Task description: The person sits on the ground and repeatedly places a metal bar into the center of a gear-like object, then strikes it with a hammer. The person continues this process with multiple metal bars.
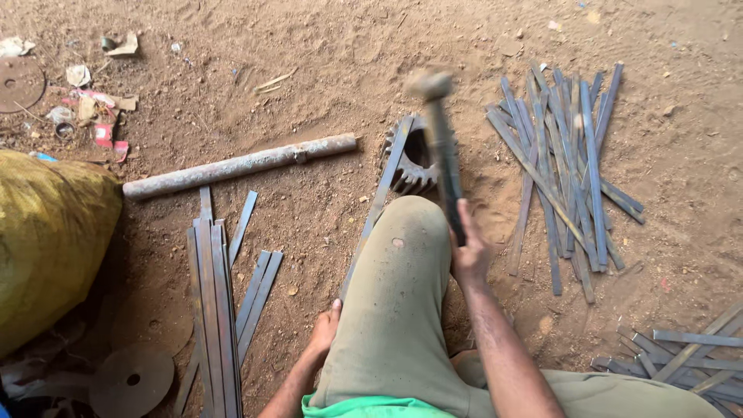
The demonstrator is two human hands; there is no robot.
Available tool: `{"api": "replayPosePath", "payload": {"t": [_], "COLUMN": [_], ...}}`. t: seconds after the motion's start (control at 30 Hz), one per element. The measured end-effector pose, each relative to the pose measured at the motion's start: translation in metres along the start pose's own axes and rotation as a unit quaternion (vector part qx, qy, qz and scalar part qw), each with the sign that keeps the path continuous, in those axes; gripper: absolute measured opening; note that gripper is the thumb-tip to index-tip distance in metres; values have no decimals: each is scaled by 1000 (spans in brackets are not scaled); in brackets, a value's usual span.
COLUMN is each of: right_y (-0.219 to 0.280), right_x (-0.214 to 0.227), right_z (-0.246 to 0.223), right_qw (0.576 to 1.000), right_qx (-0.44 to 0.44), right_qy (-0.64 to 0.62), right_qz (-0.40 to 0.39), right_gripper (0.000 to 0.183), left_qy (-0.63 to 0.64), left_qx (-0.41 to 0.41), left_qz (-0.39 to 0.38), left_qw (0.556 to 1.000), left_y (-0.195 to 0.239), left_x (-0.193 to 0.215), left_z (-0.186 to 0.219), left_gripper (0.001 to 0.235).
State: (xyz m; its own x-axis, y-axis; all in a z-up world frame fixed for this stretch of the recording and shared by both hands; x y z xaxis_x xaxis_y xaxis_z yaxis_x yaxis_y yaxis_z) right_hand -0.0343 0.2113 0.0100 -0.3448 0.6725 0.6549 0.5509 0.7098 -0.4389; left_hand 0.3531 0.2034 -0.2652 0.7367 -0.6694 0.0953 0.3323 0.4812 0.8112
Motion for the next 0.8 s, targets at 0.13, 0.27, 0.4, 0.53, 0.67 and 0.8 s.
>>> {"api": "replayPosePath", "payload": {"t": [0.13,0.27,0.4,0.53,0.67,0.8], "right_y": [33,50,48,87,137,153], "right_x": [-30,0,18,9,-19,-40], "right_z": [48,31,54,110,173,199], "right_qw": [963,978,965,921,862,896], "right_qx": [-216,-195,-247,-368,-483,-406], "right_qy": [17,5,22,24,-130,-39], "right_qz": [-161,-71,-82,-121,-83,-178], "right_gripper": [54,64,66,51,42,39], "left_qy": [10,-5,12,96,192,240], "left_qx": [-2,-24,-110,-172,-166,-154], "left_qz": [-6,0,-73,-196,-258,-268], "left_qw": [1000,1000,991,960,932,920], "left_y": [-3,-20,-64,-66,-33,-10], "left_x": [-3,9,-23,-76,-109,-127], "left_z": [7,40,153,290,403,468], "left_gripper": [69,70,49,37,42,48]}}
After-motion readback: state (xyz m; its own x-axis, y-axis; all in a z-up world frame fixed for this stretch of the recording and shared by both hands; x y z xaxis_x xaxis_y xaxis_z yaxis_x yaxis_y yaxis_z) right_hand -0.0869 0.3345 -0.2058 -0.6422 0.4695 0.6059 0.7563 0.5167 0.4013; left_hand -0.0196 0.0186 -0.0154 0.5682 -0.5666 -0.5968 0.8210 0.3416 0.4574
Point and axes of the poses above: each hand's wrist, its own y-axis away from the middle knuckle, its own x-axis out of the back of the hand, z = x × y, the point moved 10 cm from there along -y, towards the middle knuckle, and after that the axes turned 1 degree about -z, right-handed, at the moved point
